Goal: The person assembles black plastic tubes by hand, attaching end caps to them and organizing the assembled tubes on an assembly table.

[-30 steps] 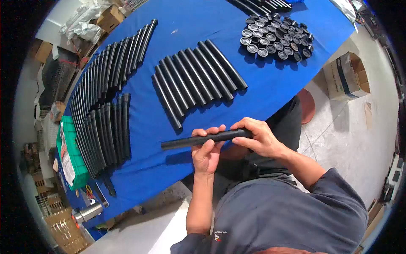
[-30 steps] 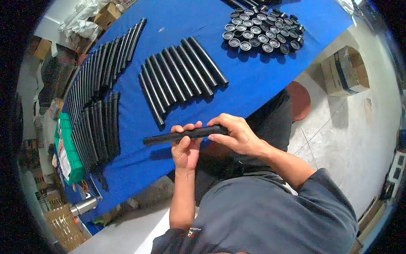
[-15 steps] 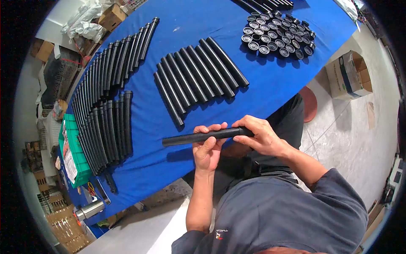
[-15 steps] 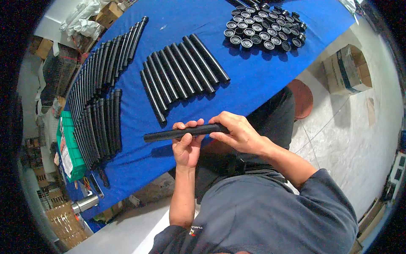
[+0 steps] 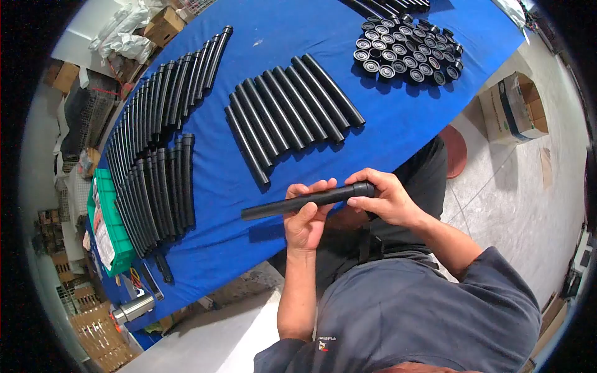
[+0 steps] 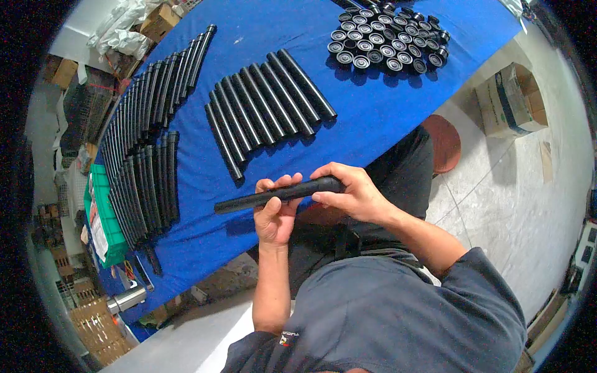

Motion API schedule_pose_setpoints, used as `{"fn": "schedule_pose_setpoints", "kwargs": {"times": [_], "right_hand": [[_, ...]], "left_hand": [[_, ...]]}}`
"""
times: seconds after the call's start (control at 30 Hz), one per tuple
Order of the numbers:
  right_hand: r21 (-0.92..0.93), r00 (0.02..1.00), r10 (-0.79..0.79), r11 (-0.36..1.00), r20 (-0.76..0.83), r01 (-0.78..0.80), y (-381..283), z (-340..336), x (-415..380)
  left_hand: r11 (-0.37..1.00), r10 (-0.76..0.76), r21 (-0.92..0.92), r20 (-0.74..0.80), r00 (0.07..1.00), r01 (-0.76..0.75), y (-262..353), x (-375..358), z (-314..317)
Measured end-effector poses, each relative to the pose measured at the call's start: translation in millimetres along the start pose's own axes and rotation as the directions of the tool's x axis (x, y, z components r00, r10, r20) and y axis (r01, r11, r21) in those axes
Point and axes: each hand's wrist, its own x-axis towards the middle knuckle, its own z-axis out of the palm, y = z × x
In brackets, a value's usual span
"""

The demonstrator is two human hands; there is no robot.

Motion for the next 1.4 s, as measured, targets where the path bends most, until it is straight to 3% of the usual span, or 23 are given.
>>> {"fn": "schedule_pose_setpoints", "kwargs": {"times": [0.13, 0.43, 0.63, 0.73, 0.83, 0.9, 1.03, 1.4], "right_hand": [[-0.231, 0.981, -0.194, 0.954, 0.022, 0.193, 0.1, 0.3, 1.4], [-0.314, 0.955, -0.298, 0.905, 0.015, 0.287, 4.3, 4.1, 4.8], [-0.372, 0.958, -0.282, 0.885, 0.052, 0.281, -0.7, -0.6, 4.2], [-0.416, 0.922, -0.386, 0.835, 0.022, 0.360, 8.0, 0.1, 4.8], [-0.224, 0.924, -0.368, 0.914, -0.103, 0.339, 4.1, 7.7, 4.1], [-0.099, 0.967, -0.248, 0.965, -0.059, 0.242, 8.9, 3.0, 4.2], [-0.158, 0.997, 0.013, 0.987, 0.078, -0.001, -2.8, -6.0, 2.0], [-0.172, 0.995, -0.098, 0.980, 0.034, 0.102, 3.9, 0.2, 4.1]], "left_hand": [[1.000, 0.010, -0.008, 0.009, 1.000, -0.010, -0.4, -1.6, -8.3], [1.000, 0.027, -0.010, 0.002, 1.000, -0.027, 0.0, -2.0, -6.0], [1.000, 0.028, 0.002, -0.020, 0.999, -0.028, -0.3, -1.7, -4.0], [0.999, 0.039, -0.001, -0.061, 0.997, -0.039, -2.7, 1.4, 3.1], [0.999, 0.040, 0.004, -0.031, 0.999, -0.040, -1.8, 0.9, -1.9], [0.999, 0.042, -0.001, -0.016, 0.999, -0.042, -1.6, -1.3, -2.7], [0.999, 0.041, 0.015, -0.018, 0.999, -0.040, -2.5, -0.1, -3.9], [0.996, 0.067, 0.058, 0.015, 0.998, -0.068, -2.7, -1.0, -2.8]]}}
